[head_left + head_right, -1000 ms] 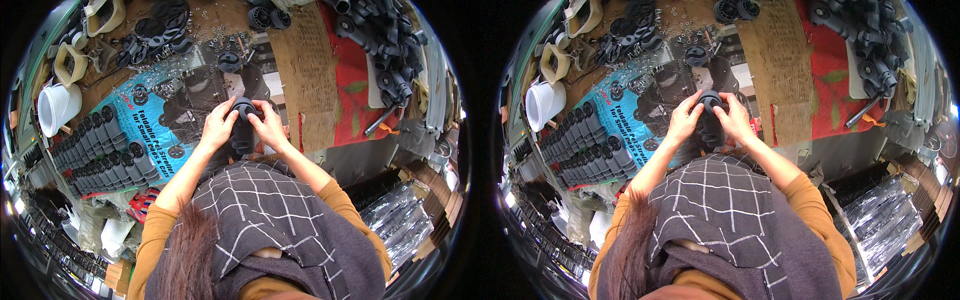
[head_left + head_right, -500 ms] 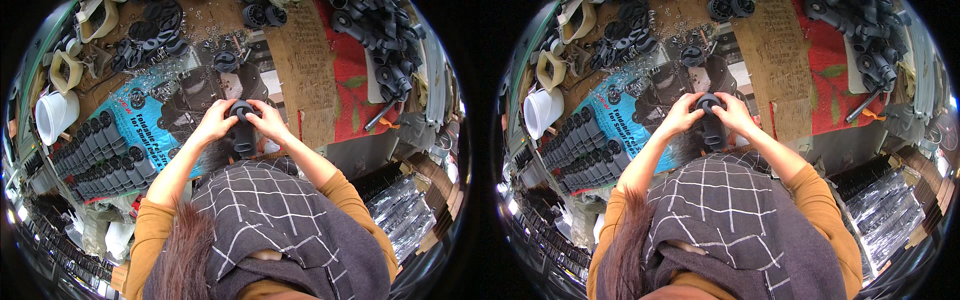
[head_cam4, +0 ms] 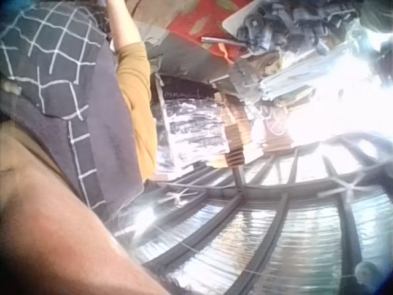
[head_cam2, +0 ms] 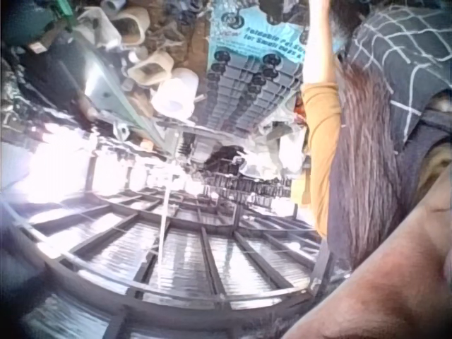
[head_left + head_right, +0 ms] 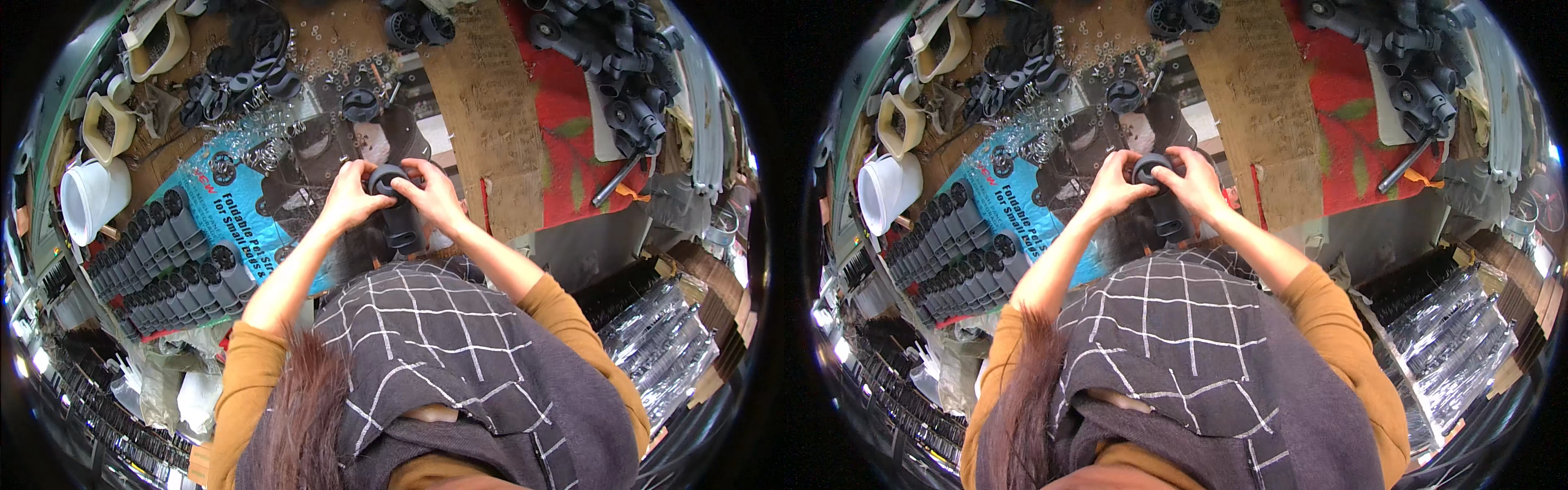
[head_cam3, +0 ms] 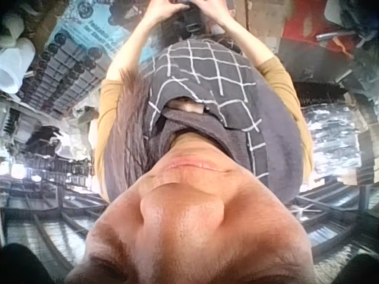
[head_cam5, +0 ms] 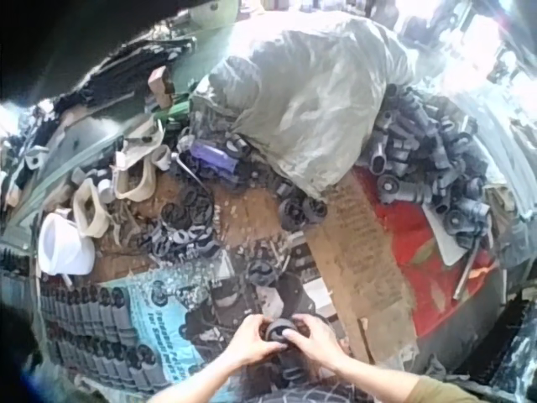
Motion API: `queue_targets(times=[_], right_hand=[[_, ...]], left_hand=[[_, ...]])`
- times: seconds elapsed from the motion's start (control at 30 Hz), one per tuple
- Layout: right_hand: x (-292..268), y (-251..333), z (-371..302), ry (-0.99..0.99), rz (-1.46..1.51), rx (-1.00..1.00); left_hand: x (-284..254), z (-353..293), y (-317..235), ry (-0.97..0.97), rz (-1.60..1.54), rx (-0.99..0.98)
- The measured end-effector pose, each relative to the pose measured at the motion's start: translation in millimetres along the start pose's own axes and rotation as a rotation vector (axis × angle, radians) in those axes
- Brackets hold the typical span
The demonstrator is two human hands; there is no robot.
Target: The person repeatedly picks up small black plastic components from a cluttered workbench, fits them together by hand, and places the assembled units into a white bag. The process is repeated multiple times with similar parts.
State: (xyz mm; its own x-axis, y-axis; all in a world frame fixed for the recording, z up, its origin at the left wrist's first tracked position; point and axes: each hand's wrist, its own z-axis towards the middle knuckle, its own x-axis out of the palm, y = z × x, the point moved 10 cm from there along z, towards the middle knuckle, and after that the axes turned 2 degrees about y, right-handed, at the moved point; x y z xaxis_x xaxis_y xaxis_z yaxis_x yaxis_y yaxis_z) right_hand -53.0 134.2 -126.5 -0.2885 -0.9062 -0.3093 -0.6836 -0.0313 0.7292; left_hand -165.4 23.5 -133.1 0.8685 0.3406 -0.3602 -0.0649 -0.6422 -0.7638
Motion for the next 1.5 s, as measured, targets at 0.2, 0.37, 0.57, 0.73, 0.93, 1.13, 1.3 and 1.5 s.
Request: queue_targets(times=[0.2, 0.37, 0.57, 0.73, 0.93, 1.13, 1.3, 1.5], right_hand=[[2.2, 48.5, -46.9, 0.052, 0.160, -0.115], [17.7, 83.9, -63.0, 0.231, 0.575, -0.095], [-7.5, 99.0, -70.4, 0.116, 0.256, -0.240], [2.2, 92.8, -70.8, 0.140, 0.275, -0.178], [-63.1, 149.5, -65.2, -0.380, -0.143, -0.652], [-56.9, 165.5, -58.5, -0.406, -0.292, -0.784], [-58.1, 150.6, -46.5, -0.374, -0.256, -0.611], [-35.0, 104.3, -55.8, 0.019, 0.008, -0.273]], left_hand=[[-53.8, -19.9, -52.5, -0.259, -0.619, 0.232], [-70.8, -31.9, -80.6, -0.409, -0.505, 0.284], [-39.8, -30.4, -78.1, -0.006, -1.106, -0.083], [-59.3, -29.5, -90.7, -0.255, -1.098, 0.121], [-51.3, -25.6, -90.7, -0.231, -0.901, 0.190], [-40.0, -25.7, -95.2, -0.238, -0.882, 0.231], [-48.5, -21.1, -98.4, -0.305, -0.814, 0.268], [-26.2, 11.8, -96.1, -0.159, -1.109, 0.018]])
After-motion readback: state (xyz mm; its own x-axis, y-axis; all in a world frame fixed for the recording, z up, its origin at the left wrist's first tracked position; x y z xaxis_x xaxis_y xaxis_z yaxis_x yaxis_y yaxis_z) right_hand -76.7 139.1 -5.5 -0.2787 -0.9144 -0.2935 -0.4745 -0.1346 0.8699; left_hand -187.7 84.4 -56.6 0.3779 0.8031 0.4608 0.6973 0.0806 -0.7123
